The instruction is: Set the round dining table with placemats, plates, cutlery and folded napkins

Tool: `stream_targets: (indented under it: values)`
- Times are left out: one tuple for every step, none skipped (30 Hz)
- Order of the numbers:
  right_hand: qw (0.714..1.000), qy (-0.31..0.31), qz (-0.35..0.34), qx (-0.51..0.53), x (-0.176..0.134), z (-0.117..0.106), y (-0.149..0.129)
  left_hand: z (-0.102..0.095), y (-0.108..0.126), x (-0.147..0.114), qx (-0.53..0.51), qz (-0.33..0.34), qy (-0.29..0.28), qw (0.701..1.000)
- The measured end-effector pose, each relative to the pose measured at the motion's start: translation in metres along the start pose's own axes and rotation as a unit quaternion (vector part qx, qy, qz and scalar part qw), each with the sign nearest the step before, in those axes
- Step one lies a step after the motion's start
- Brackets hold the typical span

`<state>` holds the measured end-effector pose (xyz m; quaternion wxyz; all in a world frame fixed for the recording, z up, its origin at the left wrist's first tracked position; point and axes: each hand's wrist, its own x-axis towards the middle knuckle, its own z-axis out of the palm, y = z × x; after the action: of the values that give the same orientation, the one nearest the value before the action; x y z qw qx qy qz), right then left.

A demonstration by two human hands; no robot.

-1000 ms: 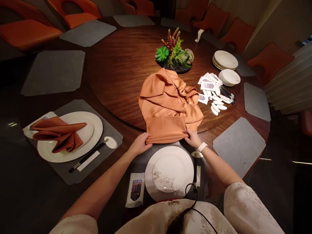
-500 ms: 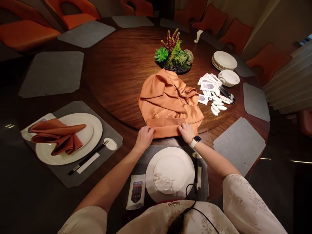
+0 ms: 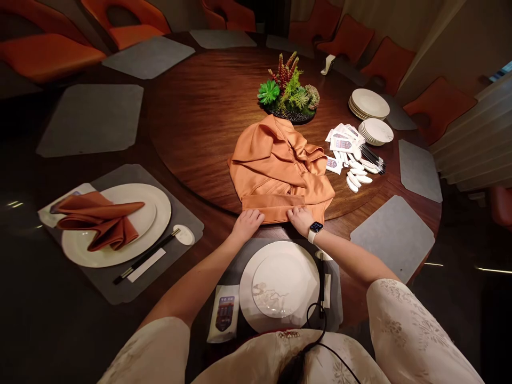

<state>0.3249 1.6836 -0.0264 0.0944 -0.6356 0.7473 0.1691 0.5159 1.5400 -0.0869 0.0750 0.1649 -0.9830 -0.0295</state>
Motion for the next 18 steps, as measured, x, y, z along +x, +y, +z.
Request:
stream_targets:
  values:
    - [1.0, -0.003, 0.0, 0.001, 0.003, -0.001, -0.001, -0.003, 0.001, 0.001, -0.001, 0.002, -0.002, 1.0]
    - [1.0, -0.005, 0.002, 0.004, 0.005, -0.003, 0.0, -0.006, 0.001, 0.002, -0.005, 0.004, -0.006, 1.0]
    - [1.0, -0.005, 0.005, 0.01, 0.007, -0.004, 0.001, -0.01, 0.0, 0.002, -0.014, 0.005, -0.012, 1.0]
    - [1.0, -0.003, 0.01, 0.019, 0.009, -0.007, 0.002, -0.016, -0.002, 0.002, -0.029, 0.003, -0.022, 0.999]
    - [0.999, 0.001, 0.016, 0.031, 0.011, -0.01, 0.004, -0.023, -0.005, 0.002, -0.051, -0.005, -0.035, 0.998]
    - [0.999, 0.003, 0.024, 0.048, 0.011, -0.012, 0.006, -0.032, -0.01, 0.002, -0.082, -0.019, -0.048, 0.995]
    - [0.997, 0.002, 0.029, 0.069, 0.01, -0.015, 0.008, -0.042, -0.017, 0.002, -0.123, -0.036, -0.06, 0.99]
    - [0.995, -0.002, 0.031, 0.094, 0.007, -0.018, 0.01, -0.053, -0.025, 0.001, -0.171, -0.056, -0.065, 0.981]
    - [0.992, -0.005, 0.027, 0.123, 0.004, -0.021, 0.011, -0.064, -0.035, 0.001, -0.225, -0.077, -0.067, 0.969]
    - [0.987, -0.009, 0.015, 0.157, -0.001, -0.023, 0.012, -0.073, -0.045, 0.001, -0.28, -0.095, -0.064, 0.953]
    - [0.98, -0.012, -0.003, 0.198, -0.007, -0.024, 0.011, -0.08, -0.056, 0.001, -0.332, -0.108, -0.059, 0.935]
    - [0.97, -0.01, -0.028, 0.243, -0.013, -0.025, 0.009, -0.085, -0.067, 0.002, -0.375, -0.119, -0.056, 0.918]
    - [0.955, -0.002, -0.056, 0.291, -0.018, -0.024, 0.006, -0.086, -0.078, 0.004, -0.41, -0.128, -0.053, 0.901]
    - [0.936, 0.012, -0.085, 0.34, -0.022, -0.023, 0.001, -0.085, -0.087, 0.006, -0.439, -0.138, -0.051, 0.887]
    - [0.916, 0.032, -0.113, 0.385, -0.025, -0.02, -0.005, -0.08, -0.095, 0.009, -0.461, -0.148, -0.047, 0.874]
    - [0.895, 0.054, -0.138, 0.42, -0.025, -0.017, -0.012, -0.073, -0.102, 0.012, -0.475, -0.16, -0.042, 0.864]
    - [0.878, 0.074, -0.159, 0.446, -0.024, -0.012, -0.02, -0.064, -0.107, 0.017, -0.483, -0.172, -0.035, 0.858]
    - [0.866, 0.087, -0.174, 0.461, -0.021, -0.006, -0.027, -0.054, -0.11, 0.022, -0.485, -0.182, -0.027, 0.855]
